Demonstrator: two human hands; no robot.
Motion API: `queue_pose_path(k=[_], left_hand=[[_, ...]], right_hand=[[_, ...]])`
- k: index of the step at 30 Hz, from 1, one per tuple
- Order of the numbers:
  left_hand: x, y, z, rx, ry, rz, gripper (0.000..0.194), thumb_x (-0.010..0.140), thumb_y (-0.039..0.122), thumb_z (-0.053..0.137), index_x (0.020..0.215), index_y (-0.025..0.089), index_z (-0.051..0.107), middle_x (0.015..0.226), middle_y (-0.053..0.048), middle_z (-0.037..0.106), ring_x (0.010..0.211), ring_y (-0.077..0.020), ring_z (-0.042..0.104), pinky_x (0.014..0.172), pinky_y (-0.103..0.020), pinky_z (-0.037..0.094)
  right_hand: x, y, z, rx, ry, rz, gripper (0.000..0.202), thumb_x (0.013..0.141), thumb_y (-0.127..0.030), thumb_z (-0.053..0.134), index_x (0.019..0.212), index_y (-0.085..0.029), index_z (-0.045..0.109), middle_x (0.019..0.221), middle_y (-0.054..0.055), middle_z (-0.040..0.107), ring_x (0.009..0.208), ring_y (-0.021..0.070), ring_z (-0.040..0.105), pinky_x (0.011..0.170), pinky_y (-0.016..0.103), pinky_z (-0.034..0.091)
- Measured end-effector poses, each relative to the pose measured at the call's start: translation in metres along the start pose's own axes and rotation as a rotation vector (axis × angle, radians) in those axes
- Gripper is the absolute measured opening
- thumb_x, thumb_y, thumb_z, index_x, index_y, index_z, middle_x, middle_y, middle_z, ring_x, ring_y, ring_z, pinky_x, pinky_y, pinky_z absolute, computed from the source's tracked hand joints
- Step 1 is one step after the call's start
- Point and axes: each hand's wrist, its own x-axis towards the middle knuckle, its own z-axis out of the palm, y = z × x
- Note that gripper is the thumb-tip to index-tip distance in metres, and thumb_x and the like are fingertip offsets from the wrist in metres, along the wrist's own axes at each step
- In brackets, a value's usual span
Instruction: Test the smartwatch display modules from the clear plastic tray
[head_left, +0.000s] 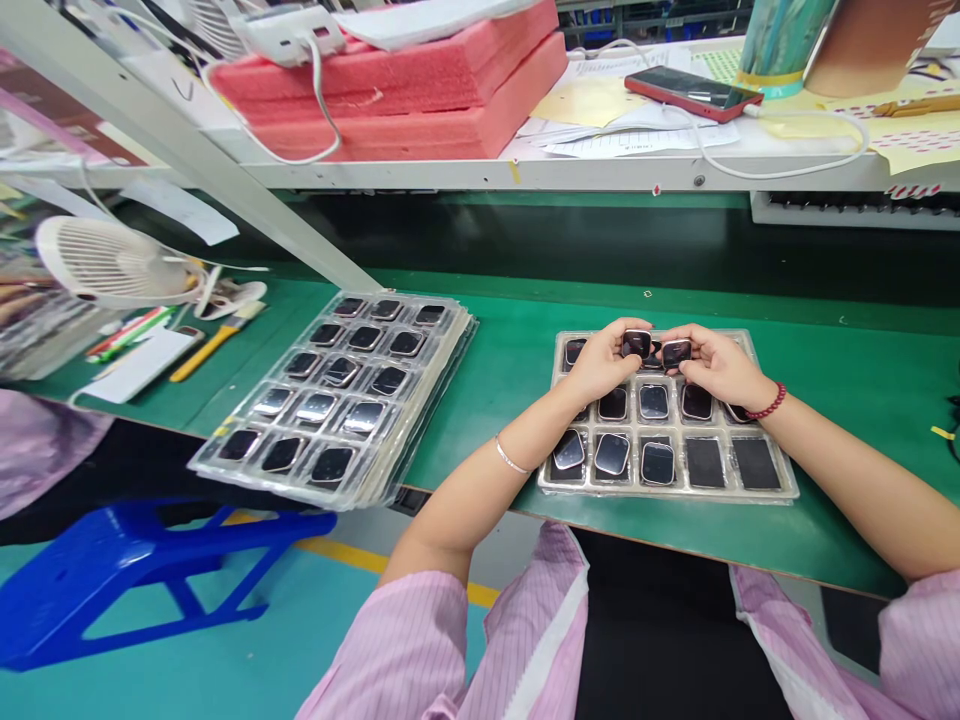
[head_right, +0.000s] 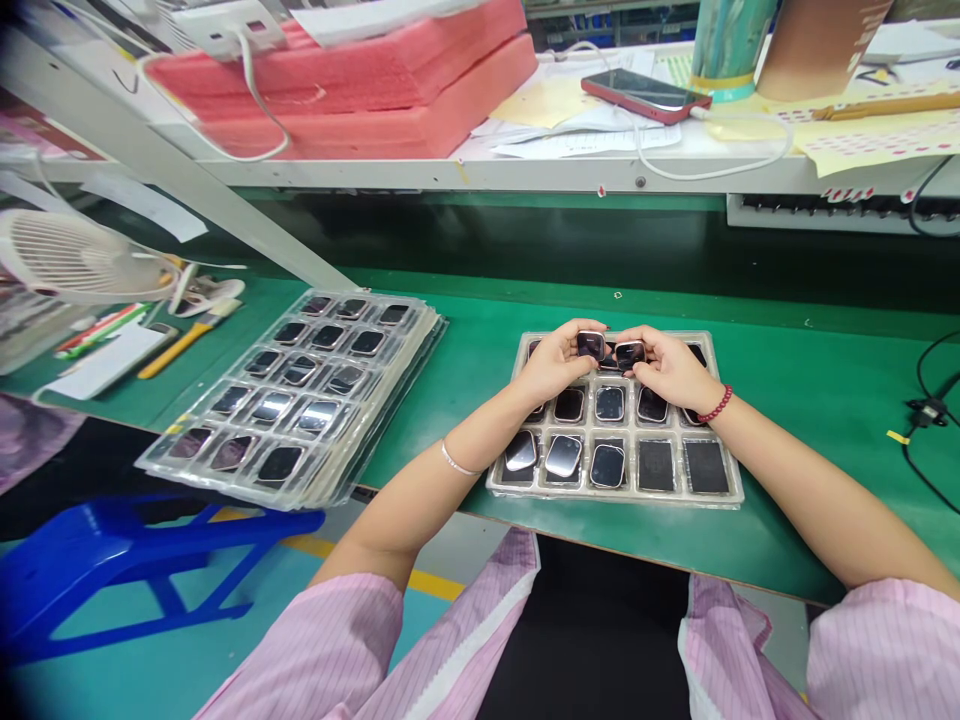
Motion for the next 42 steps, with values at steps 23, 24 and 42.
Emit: queue_pose_path(k=[23, 24, 42], left_hand=[[0.008, 0.018, -0.013, -0.726, -0.062, -0.500, 0.067, 0.100, 0.061, 0.026, 0.105, 0.009, 0.067, 0.098, -0.017, 0.076, 0.070, -0.0152, 0.073, 0.049, -0.019, 0.048], [0.008, 0.018, -0.013, -0.741, -0.056, -0.509, 0.068, 0.100, 0.061, 0.025, 0.105, 0.009, 0.068, 0.097, -0.017, 0.077, 0.069, -0.0150, 0.072, 0.049, -0.019, 0.048], [-0.002, 0.005, 0.002, -0.247, -0.037, -0.130, 0.061, 0.067, 0.010, 0.071, 0.125, 0.021, 0.052, 0.115, -0.008, 0.068, 0.090, -0.0173, 0.071, 0.066, -0.023, 0.053]], right_hand=[[0.005, -0.004, -0.024, 0.444, 0.036, 0.292, 0.067, 0.089, -0.076, 0.045, 0.109, -0.016, 0.067, 0.097, 0.015, 0.077, 0.073, 0.0237, 0.076, 0.061, 0.033, 0.064], [0.006, -0.003, -0.026, 0.439, 0.039, 0.304, 0.069, 0.090, -0.078, 0.041, 0.107, -0.016, 0.068, 0.097, 0.015, 0.078, 0.073, 0.0247, 0.076, 0.060, 0.034, 0.064], [-0.001, -0.002, -0.003, 0.177, 0.096, 0.078, 0.050, 0.073, -0.025, 0.077, 0.117, -0.024, 0.054, 0.107, 0.005, 0.071, 0.081, 0.0176, 0.070, 0.067, 0.031, 0.062]])
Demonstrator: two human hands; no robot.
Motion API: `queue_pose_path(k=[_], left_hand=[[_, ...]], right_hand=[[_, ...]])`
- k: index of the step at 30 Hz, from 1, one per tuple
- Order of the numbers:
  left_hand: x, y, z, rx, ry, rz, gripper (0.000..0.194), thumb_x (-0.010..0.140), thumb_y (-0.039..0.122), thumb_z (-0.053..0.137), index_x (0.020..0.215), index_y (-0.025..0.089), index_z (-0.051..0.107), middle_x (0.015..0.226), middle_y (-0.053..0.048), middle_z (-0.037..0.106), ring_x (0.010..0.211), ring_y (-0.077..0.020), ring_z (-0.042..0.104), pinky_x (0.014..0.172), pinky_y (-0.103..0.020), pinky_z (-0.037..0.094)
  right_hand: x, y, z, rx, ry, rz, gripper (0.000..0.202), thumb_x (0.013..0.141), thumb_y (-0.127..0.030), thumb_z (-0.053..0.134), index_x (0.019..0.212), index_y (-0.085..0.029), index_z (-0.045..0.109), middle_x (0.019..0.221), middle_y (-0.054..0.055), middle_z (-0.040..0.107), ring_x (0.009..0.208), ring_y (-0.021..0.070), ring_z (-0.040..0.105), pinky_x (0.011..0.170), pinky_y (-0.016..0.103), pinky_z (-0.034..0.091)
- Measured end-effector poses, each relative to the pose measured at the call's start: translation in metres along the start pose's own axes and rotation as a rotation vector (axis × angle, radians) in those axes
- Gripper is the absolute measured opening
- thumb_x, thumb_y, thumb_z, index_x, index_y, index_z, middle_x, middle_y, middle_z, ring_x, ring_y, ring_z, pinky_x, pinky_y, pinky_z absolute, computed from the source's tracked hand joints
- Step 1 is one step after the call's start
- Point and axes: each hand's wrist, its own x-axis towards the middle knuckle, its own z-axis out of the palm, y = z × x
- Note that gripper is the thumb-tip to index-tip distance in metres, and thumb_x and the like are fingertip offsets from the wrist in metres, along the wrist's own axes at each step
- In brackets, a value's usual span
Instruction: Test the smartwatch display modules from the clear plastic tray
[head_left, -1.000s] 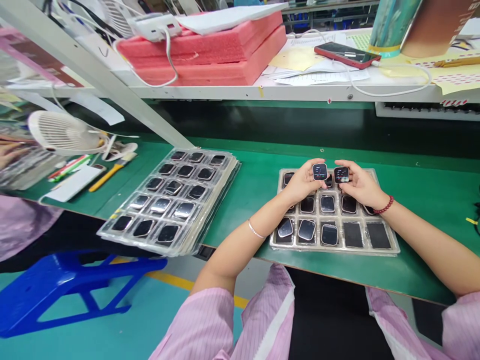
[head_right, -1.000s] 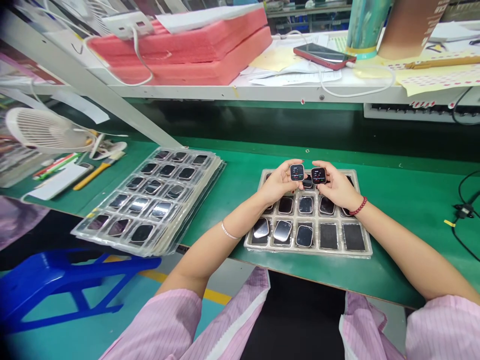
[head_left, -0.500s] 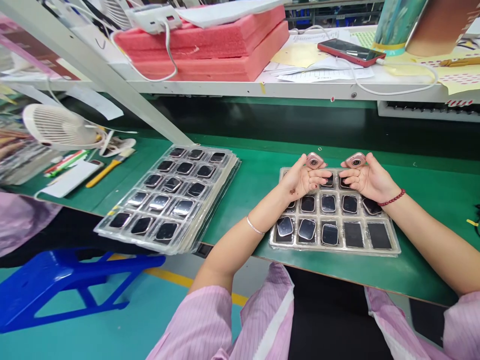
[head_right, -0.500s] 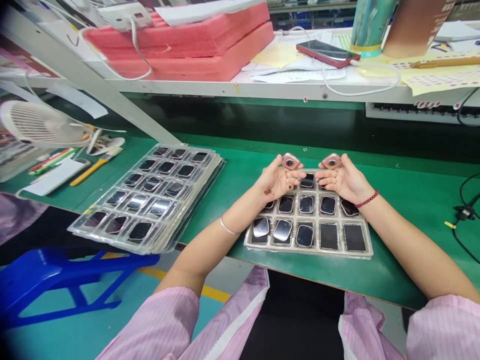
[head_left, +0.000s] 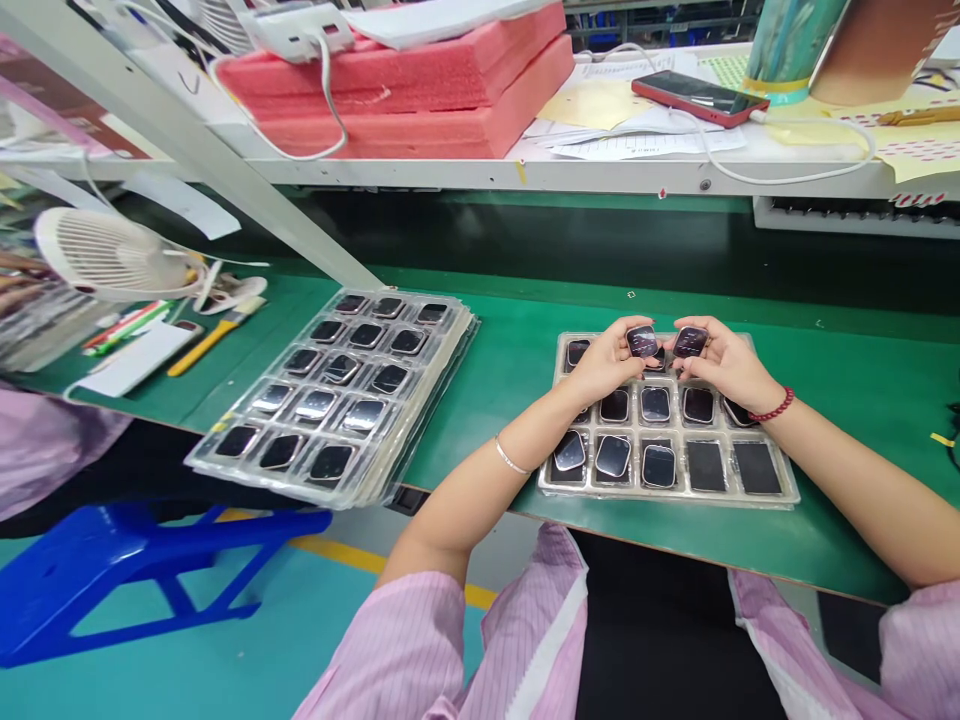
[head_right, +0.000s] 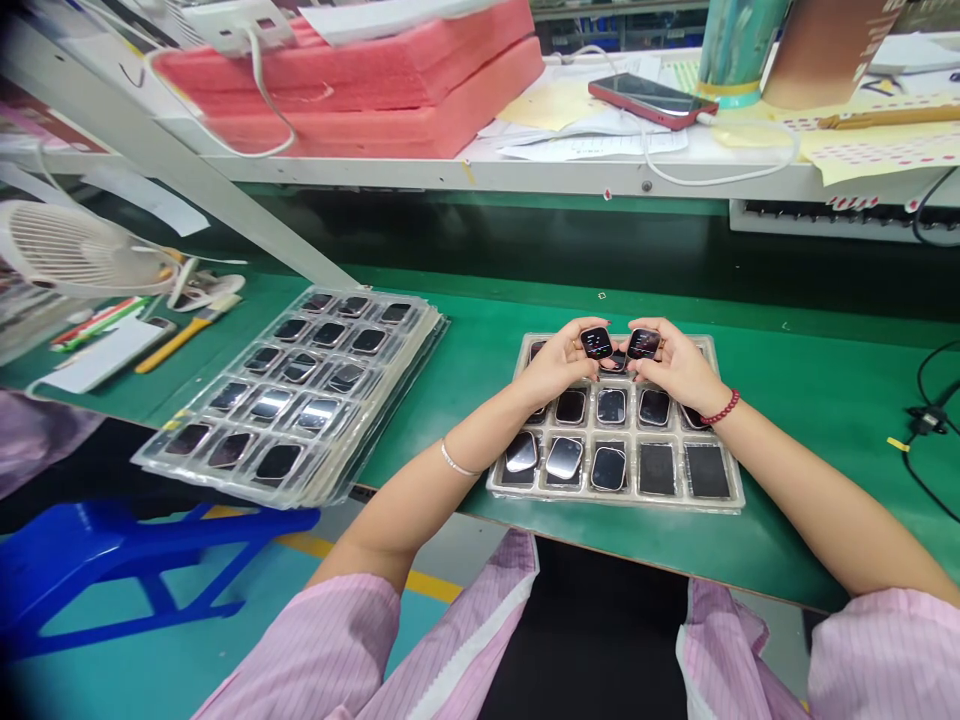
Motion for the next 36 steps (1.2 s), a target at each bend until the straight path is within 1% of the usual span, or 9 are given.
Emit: queue_pose_path(k=[4, 7, 12, 16, 21, 26, 31, 33, 36], left_hand=[[-0.0011, 0.0005, 0.0012, 0.077, -0.008, 0.006, 0.048, 0.076, 0.018, 0.066, 0.123, 0.019, 0.054, 0.112, -0.009, 0.069, 0.085, -0.0166, 0.071, 0.062, -0.022, 0.051], [-0.0014, 0.0011, 0.0015, 0.111, -0.003, 0.015, 0.042, 0.078, 0.017, 0.064, 0.120, 0.018, 0.056, 0.110, -0.009, 0.070, 0.082, -0.0153, 0.071, 0.063, -0.022, 0.050], [-0.0011, 0.0000, 0.0006, 0.134, -0.016, 0.027, 0.043, 0.080, 0.018, 0.062, 0.123, 0.017, 0.058, 0.114, -0.011, 0.070, 0.083, -0.0175, 0.072, 0.062, -0.022, 0.051], [-0.0006, -0.0014, -0.0003, 0.138, -0.019, 0.029, 0.046, 0.079, 0.015, 0.062, 0.125, 0.018, 0.058, 0.121, -0.012, 0.068, 0.084, -0.0172, 0.073, 0.066, -0.024, 0.053], [-0.0011, -0.0001, 0.0002, 0.136, -0.024, 0.024, 0.048, 0.079, 0.014, 0.061, 0.126, 0.018, 0.058, 0.118, -0.011, 0.069, 0.083, -0.0165, 0.072, 0.064, -0.022, 0.051], [-0.0023, 0.0028, 0.0014, 0.137, -0.027, 0.020, 0.046, 0.079, 0.014, 0.059, 0.125, 0.017, 0.059, 0.107, -0.009, 0.071, 0.083, -0.0166, 0.072, 0.060, -0.020, 0.048], [-0.0023, 0.0035, 0.0028, 0.122, -0.008, 0.011, 0.049, 0.074, 0.007, 0.057, 0.122, 0.017, 0.058, 0.114, -0.009, 0.070, 0.081, -0.0144, 0.072, 0.071, -0.024, 0.052], [-0.0017, 0.0037, 0.0033, 0.110, -0.006, 0.011, 0.048, 0.073, 0.006, 0.057, 0.119, 0.016, 0.058, 0.115, -0.009, 0.070, 0.080, -0.0135, 0.071, 0.071, -0.023, 0.052], [-0.0010, 0.0038, 0.0034, 0.111, -0.004, 0.008, 0.044, 0.074, 0.007, 0.057, 0.117, 0.016, 0.058, 0.115, -0.009, 0.069, 0.079, -0.0130, 0.071, 0.064, -0.020, 0.050]], right_hand=[[-0.0009, -0.0008, 0.0016, -0.123, 0.033, -0.041, 0.036, 0.076, -0.022, 0.071, 0.108, -0.025, 0.056, 0.092, 0.002, 0.069, 0.066, 0.0158, 0.064, 0.060, 0.030, 0.057], [-0.0010, -0.0012, 0.0020, -0.144, 0.020, -0.071, 0.035, 0.075, -0.020, 0.069, 0.106, -0.024, 0.057, 0.091, 0.002, 0.069, 0.068, 0.0166, 0.064, 0.061, 0.030, 0.055], [-0.0010, 0.0008, 0.0023, -0.166, 0.001, -0.090, 0.031, 0.075, -0.018, 0.065, 0.104, -0.023, 0.057, 0.087, 0.001, 0.068, 0.065, 0.0155, 0.060, 0.059, 0.029, 0.051], [-0.0012, 0.0017, 0.0020, -0.177, -0.008, -0.100, 0.030, 0.075, -0.017, 0.065, 0.104, -0.023, 0.057, 0.088, 0.001, 0.068, 0.068, 0.0164, 0.061, 0.061, 0.030, 0.051], [-0.0021, 0.0012, 0.0024, -0.187, -0.006, -0.096, 0.029, 0.076, -0.017, 0.064, 0.103, -0.023, 0.057, 0.088, 0.001, 0.068, 0.066, 0.0160, 0.059, 0.060, 0.030, 0.050], [-0.0017, 0.0027, 0.0020, -0.179, -0.001, -0.088, 0.028, 0.076, -0.016, 0.062, 0.102, -0.023, 0.057, 0.086, 0.001, 0.068, 0.063, 0.0151, 0.058, 0.058, 0.029, 0.049], [-0.0006, 0.0036, 0.0003, -0.166, -0.016, -0.102, 0.033, 0.073, -0.013, 0.062, 0.103, -0.023, 0.058, 0.090, 0.002, 0.068, 0.072, 0.0173, 0.062, 0.064, 0.031, 0.050], [-0.0006, 0.0031, 0.0002, -0.163, -0.017, -0.098, 0.033, 0.072, -0.013, 0.063, 0.103, -0.023, 0.058, 0.091, 0.002, 0.068, 0.073, 0.0175, 0.062, 0.064, 0.031, 0.050], [-0.0012, 0.0022, 0.0012, -0.172, -0.014, -0.097, 0.031, 0.073, -0.014, 0.063, 0.102, -0.023, 0.058, 0.089, 0.002, 0.068, 0.072, 0.0175, 0.061, 0.063, 0.031, 0.050]])
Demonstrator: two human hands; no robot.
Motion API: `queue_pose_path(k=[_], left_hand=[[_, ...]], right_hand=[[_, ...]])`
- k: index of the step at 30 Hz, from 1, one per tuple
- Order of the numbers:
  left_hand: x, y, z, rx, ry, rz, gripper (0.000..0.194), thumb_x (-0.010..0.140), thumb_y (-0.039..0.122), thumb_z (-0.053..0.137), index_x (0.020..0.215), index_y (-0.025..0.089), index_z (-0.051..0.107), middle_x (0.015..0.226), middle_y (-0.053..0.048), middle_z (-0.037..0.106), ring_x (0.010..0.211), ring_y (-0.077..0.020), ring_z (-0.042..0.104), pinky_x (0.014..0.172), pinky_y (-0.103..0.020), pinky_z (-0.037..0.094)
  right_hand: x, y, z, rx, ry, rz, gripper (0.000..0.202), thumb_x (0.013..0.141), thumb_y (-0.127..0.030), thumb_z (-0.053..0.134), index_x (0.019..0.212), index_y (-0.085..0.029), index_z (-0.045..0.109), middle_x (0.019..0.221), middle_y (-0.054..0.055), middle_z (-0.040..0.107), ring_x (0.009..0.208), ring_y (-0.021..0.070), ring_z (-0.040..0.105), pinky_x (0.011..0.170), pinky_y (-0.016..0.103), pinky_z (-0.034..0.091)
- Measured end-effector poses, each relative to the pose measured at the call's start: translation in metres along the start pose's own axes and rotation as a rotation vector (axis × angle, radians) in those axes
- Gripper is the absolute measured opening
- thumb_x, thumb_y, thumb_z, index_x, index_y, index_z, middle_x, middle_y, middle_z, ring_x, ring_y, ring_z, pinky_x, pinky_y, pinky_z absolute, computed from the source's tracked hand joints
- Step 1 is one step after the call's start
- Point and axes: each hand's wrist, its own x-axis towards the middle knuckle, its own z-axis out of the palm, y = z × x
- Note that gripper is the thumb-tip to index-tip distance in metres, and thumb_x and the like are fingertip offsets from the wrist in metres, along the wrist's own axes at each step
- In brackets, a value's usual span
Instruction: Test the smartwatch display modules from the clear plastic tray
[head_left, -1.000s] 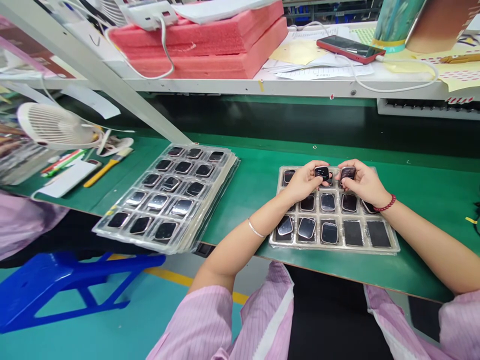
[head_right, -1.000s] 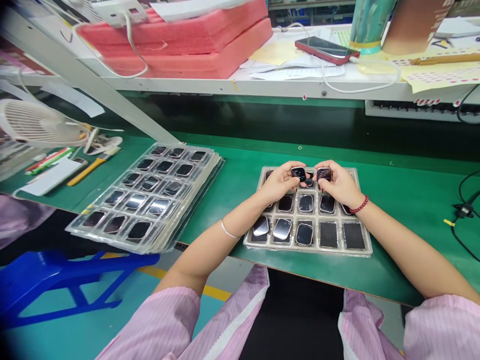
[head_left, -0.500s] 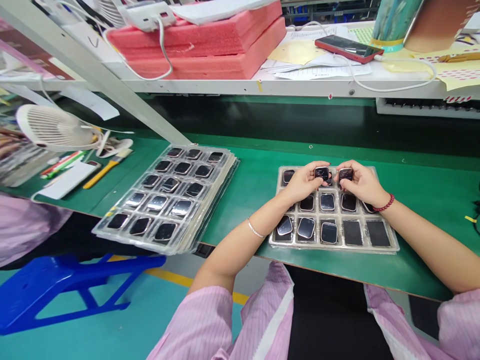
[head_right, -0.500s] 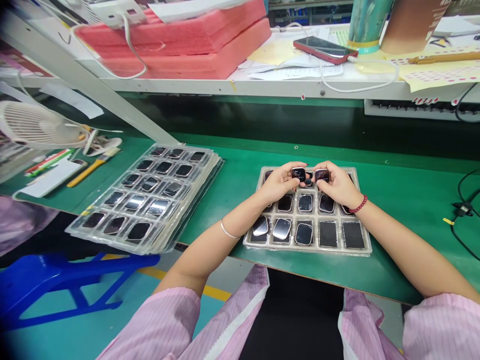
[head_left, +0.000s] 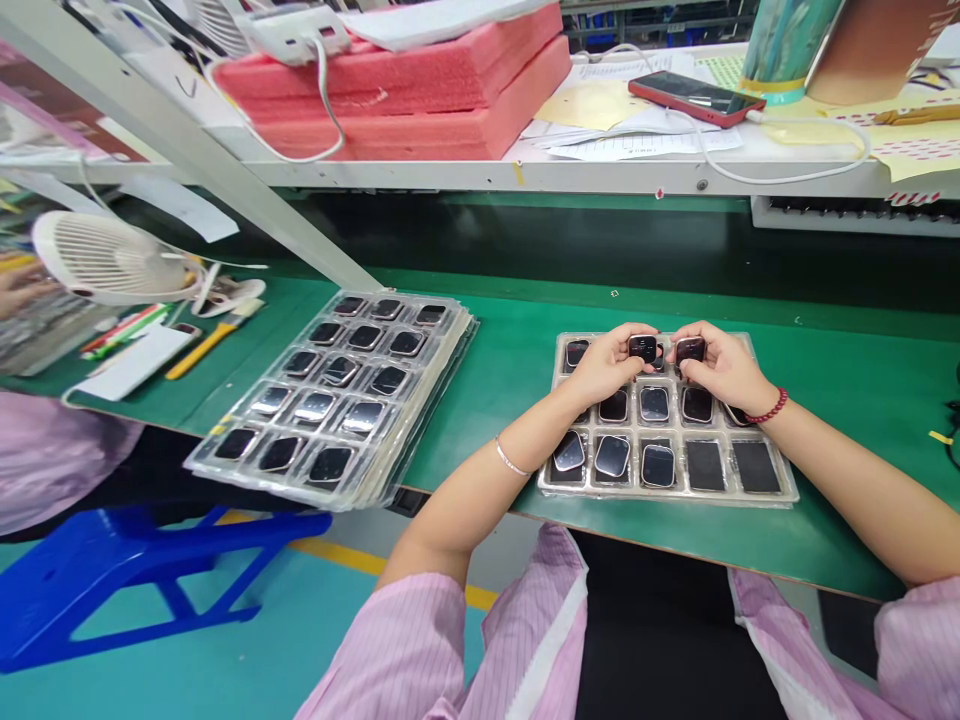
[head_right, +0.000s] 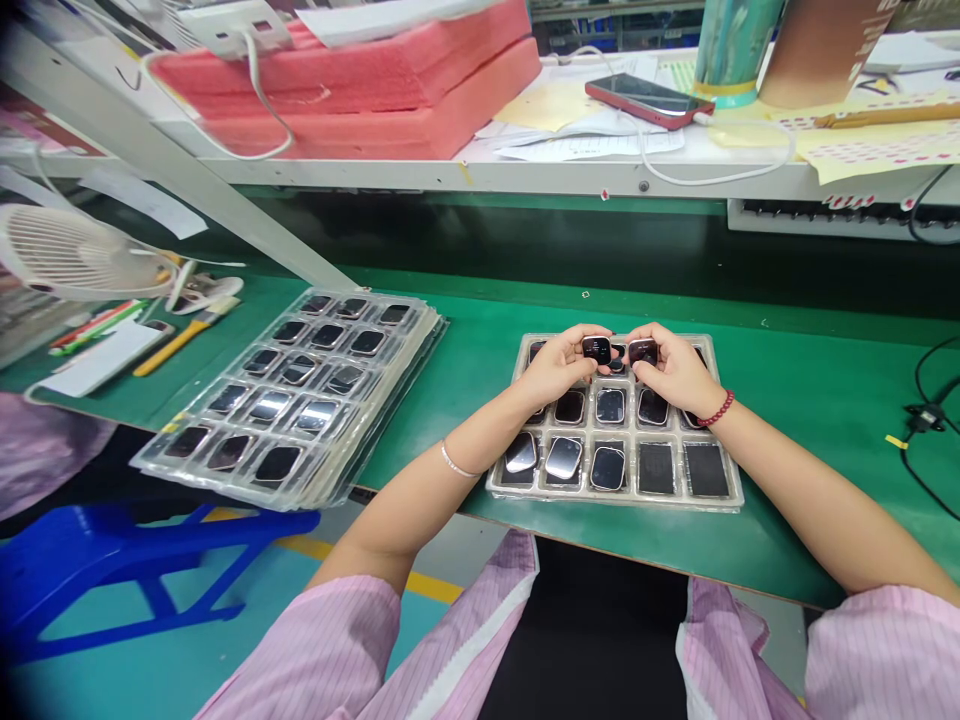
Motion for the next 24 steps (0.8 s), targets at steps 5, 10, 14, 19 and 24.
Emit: queue_pose_path(k=[5, 10, 14, 19, 24], left_hand=[[0.0003, -0.0024, -0.0016, 0.021, -0.016, -0.007, 0.036, 0.081, 0.015, 0.058, 0.117, 0.017, 0.059, 0.106, -0.008, 0.071, 0.078, -0.0145, 0.071, 0.055, -0.018, 0.044], [-0.0001, -0.0032, -0.0012, 0.014, -0.014, 0.011, 0.044, 0.075, 0.007, 0.058, 0.117, 0.016, 0.058, 0.117, -0.009, 0.069, 0.079, -0.0130, 0.071, 0.071, -0.023, 0.052], [-0.0002, -0.0028, -0.0005, 0.007, -0.019, 0.023, 0.043, 0.073, 0.007, 0.058, 0.116, 0.016, 0.058, 0.113, -0.009, 0.070, 0.079, -0.0127, 0.070, 0.081, -0.029, 0.055], [0.0010, -0.0050, -0.0011, 0.025, -0.028, 0.029, 0.043, 0.074, 0.008, 0.058, 0.116, 0.015, 0.058, 0.109, -0.008, 0.070, 0.080, -0.0137, 0.071, 0.086, -0.032, 0.055], [0.0008, -0.0039, -0.0012, 0.042, -0.032, 0.028, 0.042, 0.076, 0.011, 0.059, 0.118, 0.015, 0.057, 0.108, -0.009, 0.071, 0.080, -0.0144, 0.071, 0.082, -0.030, 0.055]], right_hand=[[-0.0006, -0.0004, 0.0018, -0.030, 0.014, -0.008, 0.025, 0.076, -0.016, 0.062, 0.100, -0.022, 0.059, 0.086, 0.002, 0.068, 0.065, 0.0160, 0.058, 0.060, 0.030, 0.049], [-0.0003, 0.0008, 0.0010, -0.020, -0.003, -0.025, 0.030, 0.074, -0.015, 0.062, 0.103, -0.022, 0.058, 0.090, 0.002, 0.068, 0.074, 0.0177, 0.062, 0.064, 0.031, 0.049], [-0.0003, 0.0000, 0.0012, -0.039, -0.002, -0.018, 0.029, 0.075, -0.017, 0.063, 0.103, -0.022, 0.058, 0.090, 0.003, 0.068, 0.075, 0.0185, 0.063, 0.066, 0.032, 0.050], [-0.0004, -0.0004, 0.0024, -0.078, 0.005, -0.031, 0.022, 0.078, -0.018, 0.062, 0.100, -0.022, 0.059, 0.088, 0.003, 0.068, 0.076, 0.0195, 0.064, 0.069, 0.034, 0.051], [-0.0006, 0.0014, 0.0011, -0.074, -0.008, -0.034, 0.030, 0.074, -0.015, 0.063, 0.103, -0.022, 0.059, 0.093, 0.004, 0.069, 0.083, 0.0215, 0.066, 0.073, 0.035, 0.053]])
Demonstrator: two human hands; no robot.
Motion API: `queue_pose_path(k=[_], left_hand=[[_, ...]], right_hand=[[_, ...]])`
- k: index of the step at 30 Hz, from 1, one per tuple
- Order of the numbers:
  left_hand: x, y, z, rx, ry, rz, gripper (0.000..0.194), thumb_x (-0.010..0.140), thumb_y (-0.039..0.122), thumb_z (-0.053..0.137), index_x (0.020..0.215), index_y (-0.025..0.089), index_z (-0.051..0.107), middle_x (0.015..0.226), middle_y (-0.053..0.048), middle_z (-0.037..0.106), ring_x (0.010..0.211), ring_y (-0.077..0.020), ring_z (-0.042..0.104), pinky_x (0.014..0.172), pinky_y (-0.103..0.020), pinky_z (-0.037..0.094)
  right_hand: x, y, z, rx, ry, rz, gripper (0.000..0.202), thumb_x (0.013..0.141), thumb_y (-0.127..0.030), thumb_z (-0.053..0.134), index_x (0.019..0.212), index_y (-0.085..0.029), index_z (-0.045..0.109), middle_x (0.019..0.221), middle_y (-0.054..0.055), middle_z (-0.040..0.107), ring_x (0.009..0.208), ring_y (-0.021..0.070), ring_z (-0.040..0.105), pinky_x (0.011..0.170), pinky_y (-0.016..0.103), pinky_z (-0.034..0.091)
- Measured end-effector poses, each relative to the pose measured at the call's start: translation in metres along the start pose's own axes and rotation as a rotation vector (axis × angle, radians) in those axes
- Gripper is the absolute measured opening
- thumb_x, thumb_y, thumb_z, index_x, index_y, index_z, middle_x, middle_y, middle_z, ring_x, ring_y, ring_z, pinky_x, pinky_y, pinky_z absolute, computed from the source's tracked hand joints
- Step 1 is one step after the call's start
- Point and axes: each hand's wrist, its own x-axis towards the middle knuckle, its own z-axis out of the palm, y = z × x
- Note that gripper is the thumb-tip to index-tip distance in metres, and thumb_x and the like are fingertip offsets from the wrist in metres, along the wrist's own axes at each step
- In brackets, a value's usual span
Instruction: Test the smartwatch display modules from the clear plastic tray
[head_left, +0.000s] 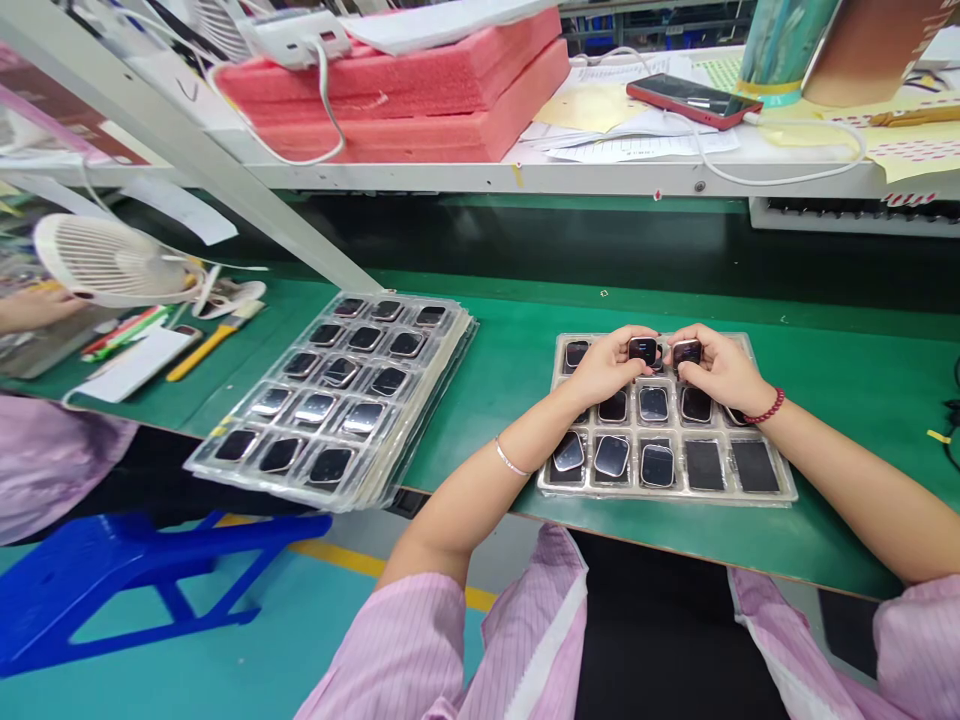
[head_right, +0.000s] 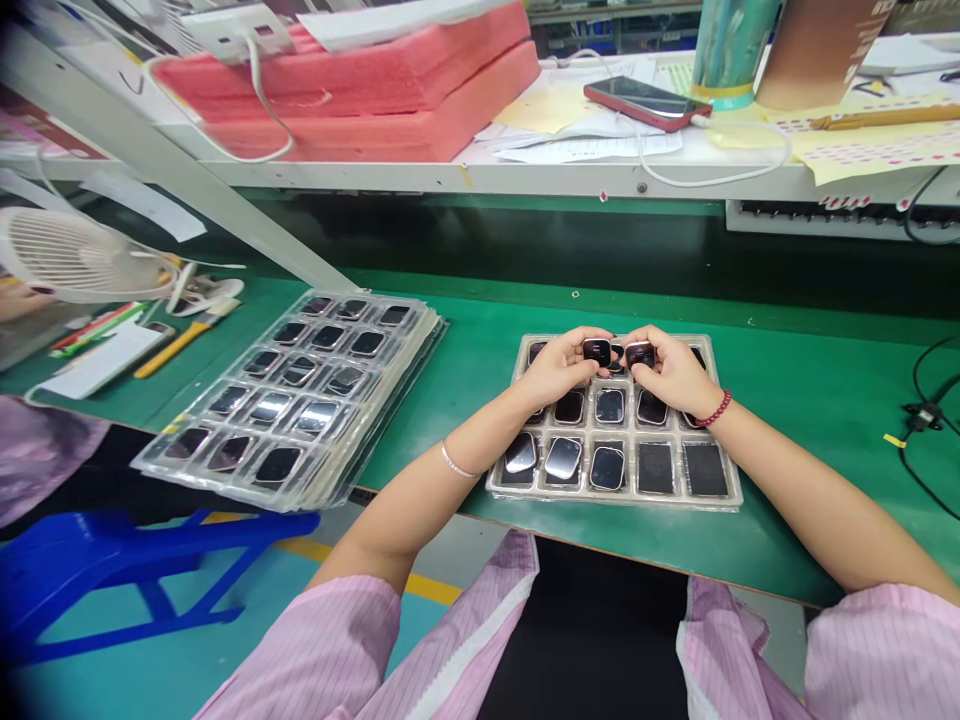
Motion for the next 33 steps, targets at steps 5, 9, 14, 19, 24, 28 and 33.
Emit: queue_pose_path(k=[5, 9, 14, 19, 24, 28, 33], left_hand=[[-0.0017, 0.0031, -0.0005, 0.025, 0.030, -0.033, 0.029, 0.086, 0.028, 0.059, 0.112, 0.014, 0.061, 0.098, -0.009, 0.073, 0.068, -0.0126, 0.068, 0.059, -0.022, 0.048], [-0.0019, 0.0045, 0.0001, 0.004, 0.030, -0.007, 0.027, 0.082, 0.023, 0.062, 0.107, 0.014, 0.061, 0.097, -0.007, 0.072, 0.066, -0.0110, 0.066, 0.063, -0.023, 0.050], [-0.0028, 0.0074, 0.0014, -0.012, 0.026, 0.009, 0.025, 0.081, 0.021, 0.063, 0.105, 0.014, 0.062, 0.096, -0.006, 0.071, 0.071, -0.0120, 0.066, 0.071, -0.026, 0.054], [-0.0027, 0.0048, 0.0006, 0.002, 0.022, 0.020, 0.028, 0.081, 0.021, 0.063, 0.107, 0.014, 0.063, 0.099, -0.008, 0.072, 0.083, -0.0158, 0.069, 0.076, -0.028, 0.055], [-0.0007, -0.0012, -0.0009, 0.009, 0.007, -0.004, 0.047, 0.076, 0.011, 0.059, 0.123, 0.018, 0.059, 0.115, -0.009, 0.070, 0.089, -0.0175, 0.072, 0.076, -0.027, 0.054], [-0.0009, 0.0005, -0.0010, 0.011, 0.005, -0.047, 0.045, 0.080, 0.013, 0.055, 0.125, 0.017, 0.058, 0.118, -0.011, 0.069, 0.083, -0.0170, 0.072, 0.062, -0.022, 0.048], [-0.0012, 0.0020, -0.0003, -0.020, 0.021, -0.042, 0.051, 0.075, 0.011, 0.056, 0.125, 0.016, 0.055, 0.105, -0.009, 0.070, 0.080, -0.0166, 0.071, 0.068, -0.025, 0.051]], right_hand=[[-0.0007, -0.0007, -0.0008, 0.036, 0.010, 0.084, 0.027, 0.077, -0.020, 0.062, 0.104, -0.022, 0.061, 0.095, 0.004, 0.071, 0.072, 0.0190, 0.067, 0.066, 0.034, 0.056], [-0.0005, -0.0029, 0.0000, 0.041, 0.022, 0.108, 0.022, 0.078, -0.024, 0.061, 0.101, -0.022, 0.062, 0.090, 0.004, 0.072, 0.065, 0.0175, 0.066, 0.062, 0.033, 0.057], [0.0000, -0.0047, 0.0006, 0.044, 0.006, 0.065, 0.024, 0.075, -0.021, 0.063, 0.099, -0.022, 0.063, 0.094, 0.005, 0.072, 0.070, 0.0182, 0.068, 0.067, 0.034, 0.058], [-0.0003, -0.0040, 0.0003, 0.035, 0.007, 0.084, 0.020, 0.078, -0.024, 0.064, 0.098, -0.022, 0.063, 0.092, 0.005, 0.072, 0.070, 0.0189, 0.067, 0.067, 0.036, 0.058], [-0.0001, -0.0031, 0.0008, 0.008, -0.003, -0.004, 0.024, 0.075, -0.018, 0.064, 0.099, -0.021, 0.061, 0.090, 0.004, 0.070, 0.082, 0.0211, 0.067, 0.075, 0.036, 0.055], [0.0001, -0.0030, 0.0009, 0.006, -0.011, -0.010, 0.024, 0.075, -0.019, 0.064, 0.099, -0.021, 0.060, 0.090, 0.004, 0.069, 0.083, 0.0214, 0.066, 0.075, 0.036, 0.053], [-0.0001, -0.0055, 0.0004, -0.004, -0.016, -0.010, 0.023, 0.074, -0.018, 0.064, 0.097, -0.021, 0.059, 0.087, 0.003, 0.068, 0.080, 0.0211, 0.065, 0.074, 0.036, 0.052]])
